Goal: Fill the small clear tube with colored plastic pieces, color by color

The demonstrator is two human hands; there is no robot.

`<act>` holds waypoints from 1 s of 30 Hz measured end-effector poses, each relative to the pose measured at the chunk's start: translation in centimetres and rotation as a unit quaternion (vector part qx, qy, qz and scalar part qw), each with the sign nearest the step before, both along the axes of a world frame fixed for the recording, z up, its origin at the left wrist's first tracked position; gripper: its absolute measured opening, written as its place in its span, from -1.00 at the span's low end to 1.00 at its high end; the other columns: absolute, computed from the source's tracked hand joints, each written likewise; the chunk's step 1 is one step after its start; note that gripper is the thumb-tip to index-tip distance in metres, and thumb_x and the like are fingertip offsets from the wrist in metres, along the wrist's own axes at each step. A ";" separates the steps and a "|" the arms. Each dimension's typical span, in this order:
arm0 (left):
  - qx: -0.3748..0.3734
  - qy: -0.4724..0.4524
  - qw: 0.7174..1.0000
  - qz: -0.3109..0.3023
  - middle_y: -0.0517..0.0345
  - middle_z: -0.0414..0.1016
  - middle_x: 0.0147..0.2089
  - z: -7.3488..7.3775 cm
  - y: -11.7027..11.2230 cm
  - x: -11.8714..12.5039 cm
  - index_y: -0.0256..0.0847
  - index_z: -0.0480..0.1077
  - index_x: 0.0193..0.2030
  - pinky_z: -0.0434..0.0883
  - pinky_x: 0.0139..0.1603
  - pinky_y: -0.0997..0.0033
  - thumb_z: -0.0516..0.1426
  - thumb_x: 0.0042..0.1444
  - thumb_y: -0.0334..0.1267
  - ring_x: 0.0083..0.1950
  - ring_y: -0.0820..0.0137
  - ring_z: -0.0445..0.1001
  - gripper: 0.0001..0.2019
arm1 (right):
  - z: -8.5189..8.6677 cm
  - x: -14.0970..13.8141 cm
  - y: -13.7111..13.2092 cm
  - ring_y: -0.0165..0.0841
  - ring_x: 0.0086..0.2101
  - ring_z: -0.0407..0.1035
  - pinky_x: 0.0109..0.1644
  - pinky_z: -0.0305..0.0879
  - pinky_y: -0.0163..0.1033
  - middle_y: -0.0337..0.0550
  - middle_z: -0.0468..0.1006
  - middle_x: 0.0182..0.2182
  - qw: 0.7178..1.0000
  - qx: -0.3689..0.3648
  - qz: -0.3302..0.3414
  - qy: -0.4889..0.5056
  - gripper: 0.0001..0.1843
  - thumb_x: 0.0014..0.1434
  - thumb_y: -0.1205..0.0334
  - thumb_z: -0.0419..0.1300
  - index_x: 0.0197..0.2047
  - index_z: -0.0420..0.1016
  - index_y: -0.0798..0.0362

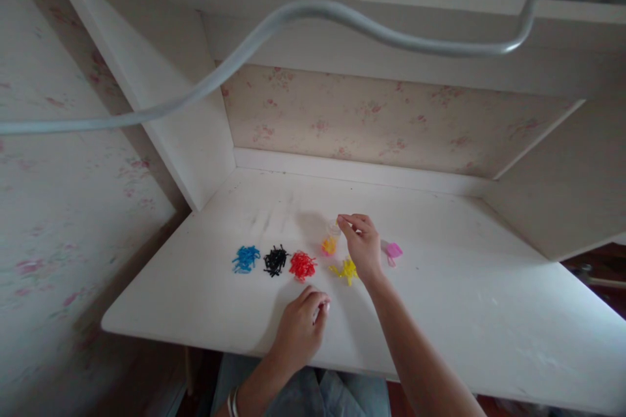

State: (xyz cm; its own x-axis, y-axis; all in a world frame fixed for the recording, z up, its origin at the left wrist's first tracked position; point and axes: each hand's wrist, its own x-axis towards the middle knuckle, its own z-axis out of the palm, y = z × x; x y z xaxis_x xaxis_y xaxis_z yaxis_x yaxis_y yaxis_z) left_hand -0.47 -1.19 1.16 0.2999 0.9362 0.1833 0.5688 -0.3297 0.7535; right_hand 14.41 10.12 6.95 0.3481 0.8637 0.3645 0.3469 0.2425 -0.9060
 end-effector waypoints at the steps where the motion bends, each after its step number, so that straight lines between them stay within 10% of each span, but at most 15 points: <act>1: -0.001 0.000 1.000 -0.002 0.16 0.47 -0.23 0.0 0.0 0.0 -0.13 0.41 -0.18 0.34 -0.27 0.50 -0.05 0.22 -0.37 -0.27 0.45 0.43 -0.78 | 0.0 -0.1 0.1 -0.44 -0.40 0.25 -0.31 0.20 -0.29 -0.17 0.43 -0.31 1.000 -0.002 0.000 -0.003 -0.69 0.07 -0.03 0.21 -0.29 0.62 0.01; 18: 0.004 0.011 1.000 -0.007 0.15 0.46 -0.21 0.0 0.0 -0.1 -0.15 0.41 -0.18 0.34 -0.25 0.50 -0.04 0.20 -0.40 -0.22 0.43 0.43 -0.78 | -0.2 1.2 -1.0 -0.40 -0.33 0.30 -0.27 0.23 -0.26 -0.15 0.45 -0.25 1.000 -0.024 -0.008 -0.012 -0.70 0.06 -0.03 0.20 -0.30 0.61 0.00; 30: 0.010 0.080 0.996 0.027 0.14 0.47 -0.22 -0.1 0.6 1.4 -0.13 0.40 -0.21 0.36 -0.15 0.46 -0.04 0.18 -0.40 -0.18 0.40 0.46 -0.80 | -6.5 4.9 -9.1 -0.40 -0.46 0.35 -0.36 0.25 -0.30 -0.14 0.52 -0.31 0.966 -0.147 0.039 -0.208 -0.66 0.17 0.00 0.06 -0.26 0.57 0.01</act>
